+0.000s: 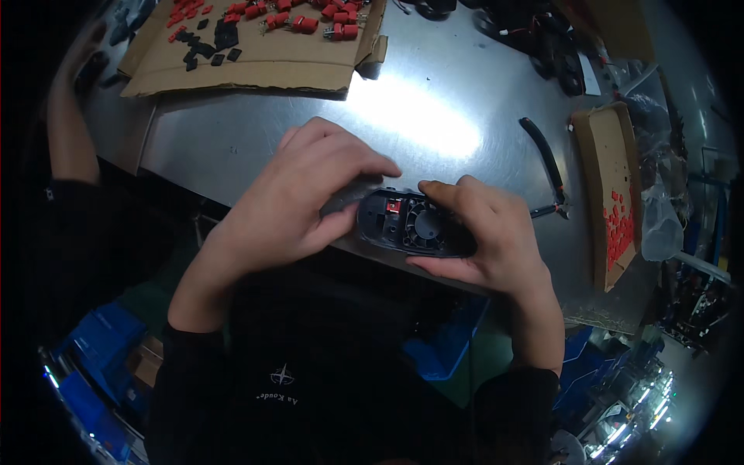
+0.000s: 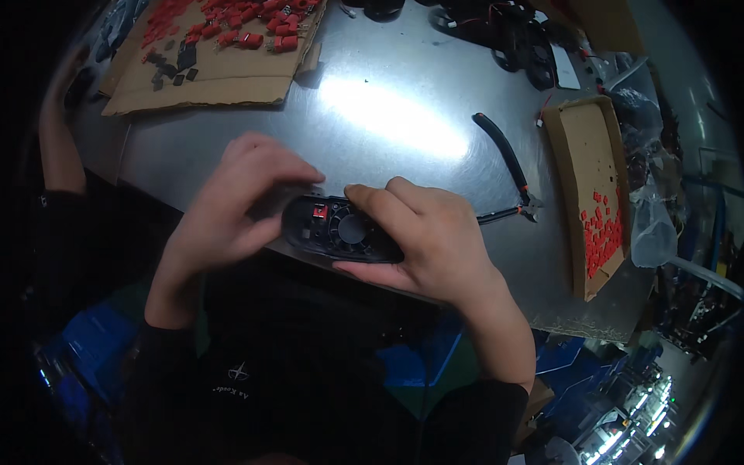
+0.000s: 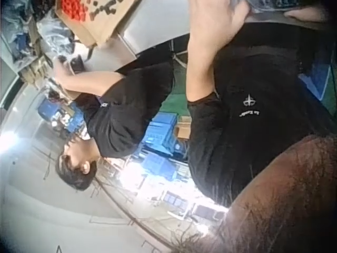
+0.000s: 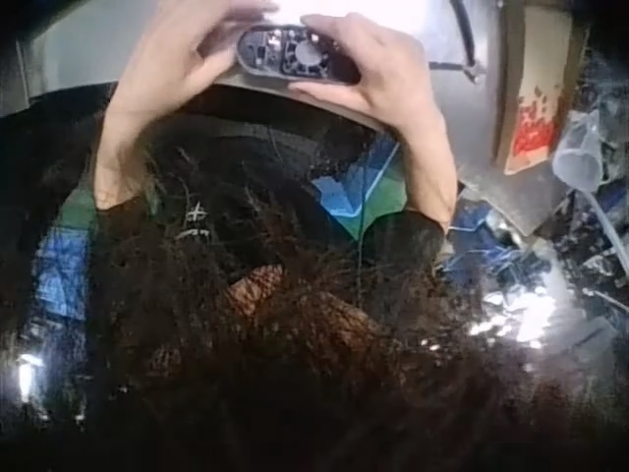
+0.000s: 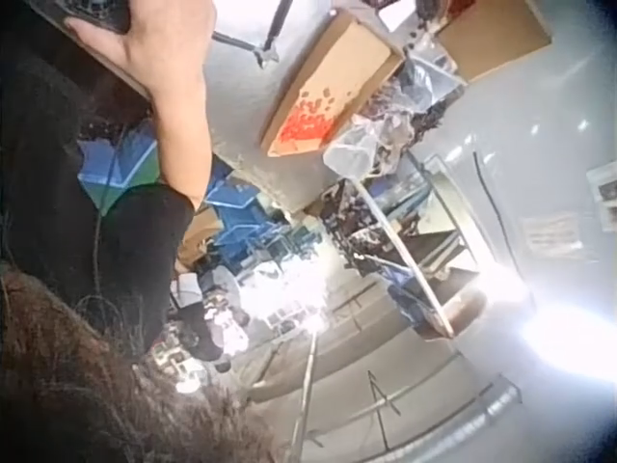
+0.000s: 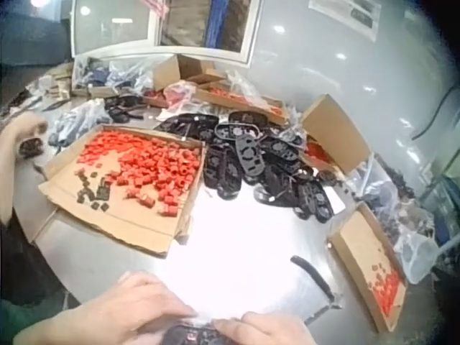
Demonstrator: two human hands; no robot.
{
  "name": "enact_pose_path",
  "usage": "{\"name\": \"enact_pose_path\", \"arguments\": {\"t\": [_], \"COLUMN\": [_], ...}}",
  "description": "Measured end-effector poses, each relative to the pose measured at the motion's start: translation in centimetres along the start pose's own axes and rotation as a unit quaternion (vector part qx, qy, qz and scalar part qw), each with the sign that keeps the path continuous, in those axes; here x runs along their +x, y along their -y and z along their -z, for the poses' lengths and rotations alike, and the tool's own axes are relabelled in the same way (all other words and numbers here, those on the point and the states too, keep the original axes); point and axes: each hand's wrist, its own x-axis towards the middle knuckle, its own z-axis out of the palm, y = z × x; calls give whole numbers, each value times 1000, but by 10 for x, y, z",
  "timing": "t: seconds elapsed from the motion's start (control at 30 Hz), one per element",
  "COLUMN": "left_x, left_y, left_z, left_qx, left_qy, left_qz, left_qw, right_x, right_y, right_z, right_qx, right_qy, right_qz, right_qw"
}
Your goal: Assembling electronic components by inserting small red parts into a plastic housing and using pliers to secure or crimp them.
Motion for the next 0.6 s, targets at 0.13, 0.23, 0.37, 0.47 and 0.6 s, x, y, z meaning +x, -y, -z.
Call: {"name": "enact_pose_path", "arguments": {"t": [0.13,0.23,0.37,0.47,0.6], "left_x": [0,6,24,26,24], "left_y": [-28,-32,-25,-20,-18], "left_z": [19,26,41,43,37], "left_qx": [-115,-223,-343,-366,-420], "left_qy": [21,43,106,178,183], "left_qz": [123,253,339,356,365], "left_qw": [985,940,870,841,810], "right_x": [2,3,1,1,2], "right_y": [1,-2,-1,-1,2], "right_z": [4,-3,-2,-3,-4], "right_qx": [-8,3,4,1,4], "right_qy": [8,9,16,11,6], "right_qz": [6,11,5,6,4], "right_qw": [1000,1000,1000,1000,1000]}}
